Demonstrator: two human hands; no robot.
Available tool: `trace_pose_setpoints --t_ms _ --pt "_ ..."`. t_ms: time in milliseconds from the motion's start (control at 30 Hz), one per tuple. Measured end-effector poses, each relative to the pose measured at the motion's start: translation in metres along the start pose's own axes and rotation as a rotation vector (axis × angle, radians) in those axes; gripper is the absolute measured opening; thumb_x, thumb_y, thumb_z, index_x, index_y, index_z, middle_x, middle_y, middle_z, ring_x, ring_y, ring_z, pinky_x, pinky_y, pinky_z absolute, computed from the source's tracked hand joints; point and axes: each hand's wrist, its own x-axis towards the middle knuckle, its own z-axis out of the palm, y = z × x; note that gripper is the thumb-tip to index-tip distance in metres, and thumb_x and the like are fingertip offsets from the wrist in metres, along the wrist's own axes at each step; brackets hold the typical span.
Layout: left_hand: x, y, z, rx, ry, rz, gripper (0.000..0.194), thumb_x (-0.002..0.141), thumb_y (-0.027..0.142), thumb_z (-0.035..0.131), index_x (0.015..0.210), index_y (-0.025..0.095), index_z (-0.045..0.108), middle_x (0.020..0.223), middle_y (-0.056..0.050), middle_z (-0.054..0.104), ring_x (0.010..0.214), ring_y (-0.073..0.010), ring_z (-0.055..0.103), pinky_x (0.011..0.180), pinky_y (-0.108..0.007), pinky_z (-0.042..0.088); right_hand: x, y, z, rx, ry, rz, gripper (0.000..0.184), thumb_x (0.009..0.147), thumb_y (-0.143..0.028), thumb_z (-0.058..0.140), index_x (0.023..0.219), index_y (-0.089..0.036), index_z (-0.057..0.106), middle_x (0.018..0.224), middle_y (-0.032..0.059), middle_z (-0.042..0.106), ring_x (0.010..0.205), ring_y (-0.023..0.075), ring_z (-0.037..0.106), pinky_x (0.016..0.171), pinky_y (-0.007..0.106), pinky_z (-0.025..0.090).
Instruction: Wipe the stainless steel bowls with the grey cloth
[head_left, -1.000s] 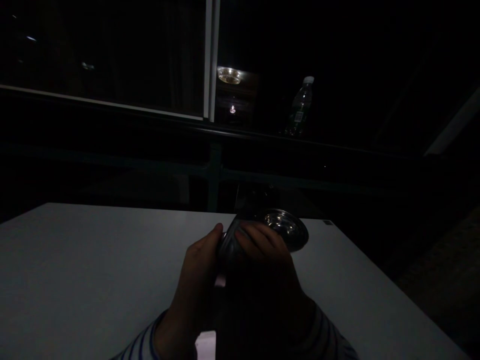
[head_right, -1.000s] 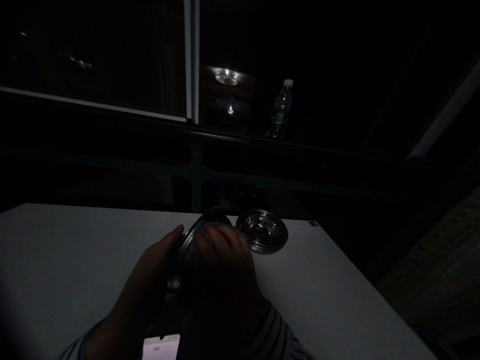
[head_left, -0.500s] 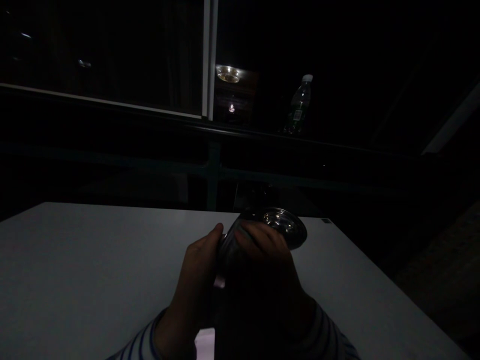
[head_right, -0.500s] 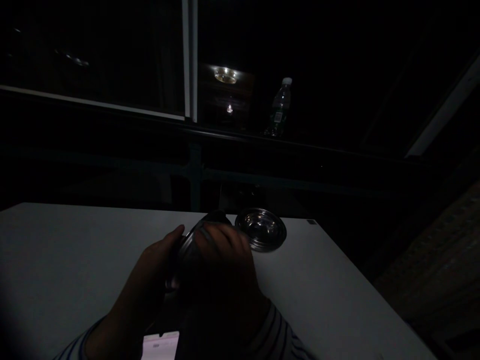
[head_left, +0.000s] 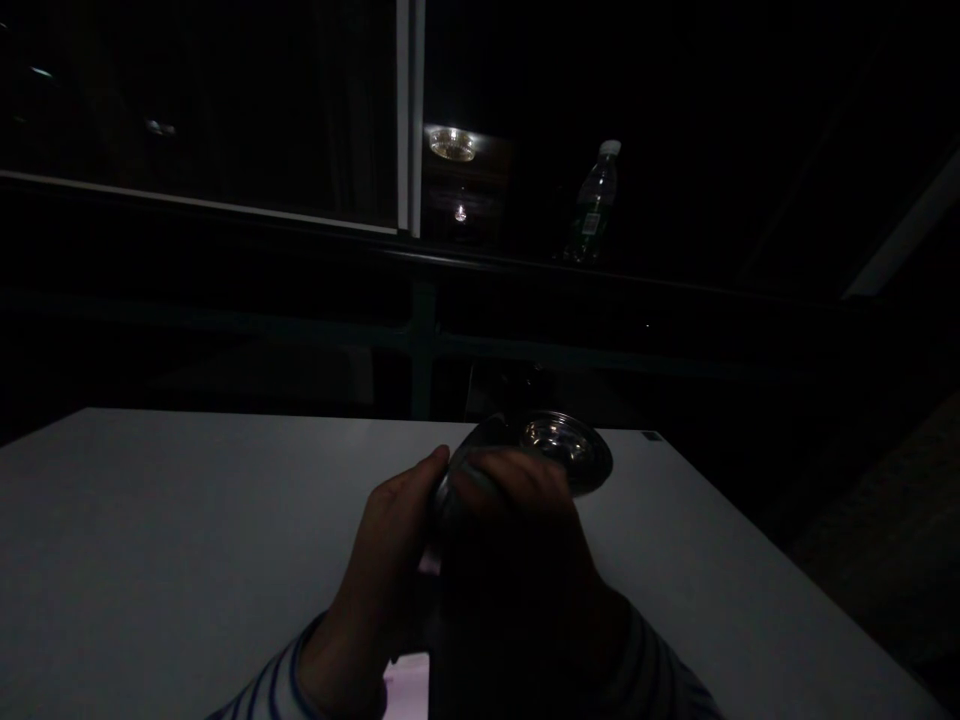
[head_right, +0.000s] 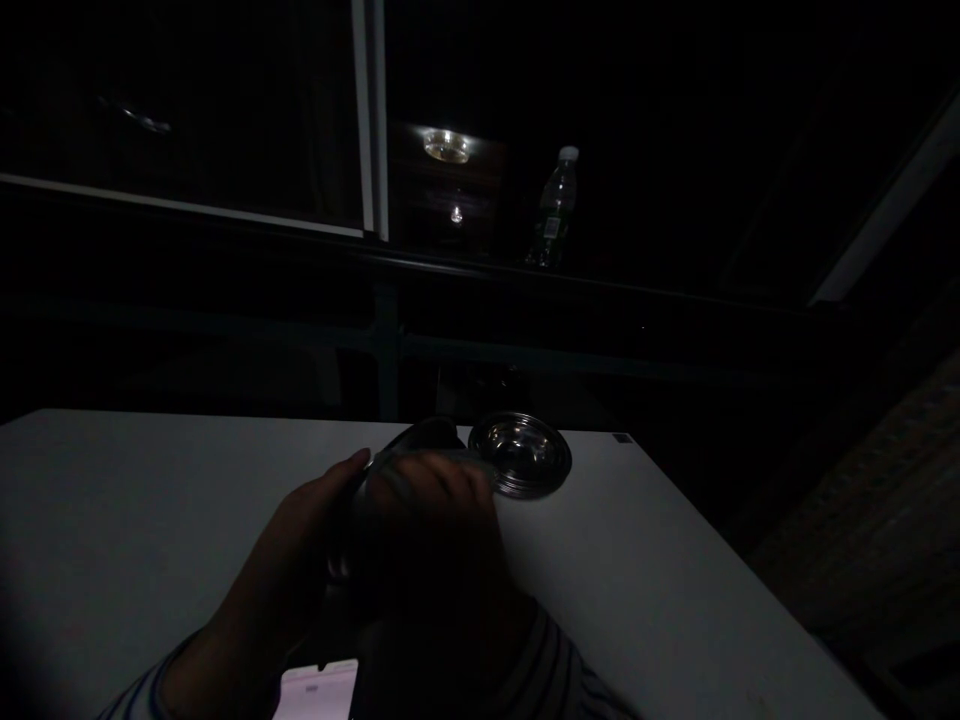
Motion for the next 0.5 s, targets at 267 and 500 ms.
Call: trace_pose_setpoints --t_ms 267,500 --pt "-0.003 0.003 0.009 -0.021 -0.079 -0.138 0.022 0.07 0.037 0.062 0.063 0.016 0.065 0.054 0.0 0.06 0.054 -0.014 0.054 0.05 -0.022 0.04 0.0 0.012 -0.002 0.043 0.015 0.048 0.029 0.09 -0.031 0.038 0.111 -0.018 0.053 0.113 0.0071 0.057 0.104 0.021 0.047 0.083 0.037 0.036" --pt "0.001 -0.003 0.003 -0.078 -0.024 -0.157 0.027 0.069 0.043 0.063 0.066 0.016 0.064 0.055 0.001 0.06 0.05 -0.0119 0.051 0.047 -0.022 0.039 -0.002 0.007 0.003 0.118 -0.075 -0.083 0.027 0.088 -0.037 0.042 0.106 -0.023 0.055 0.105 0.0028 0.061 0.099 0.0199 0.049 0.077 0.036 0.037"
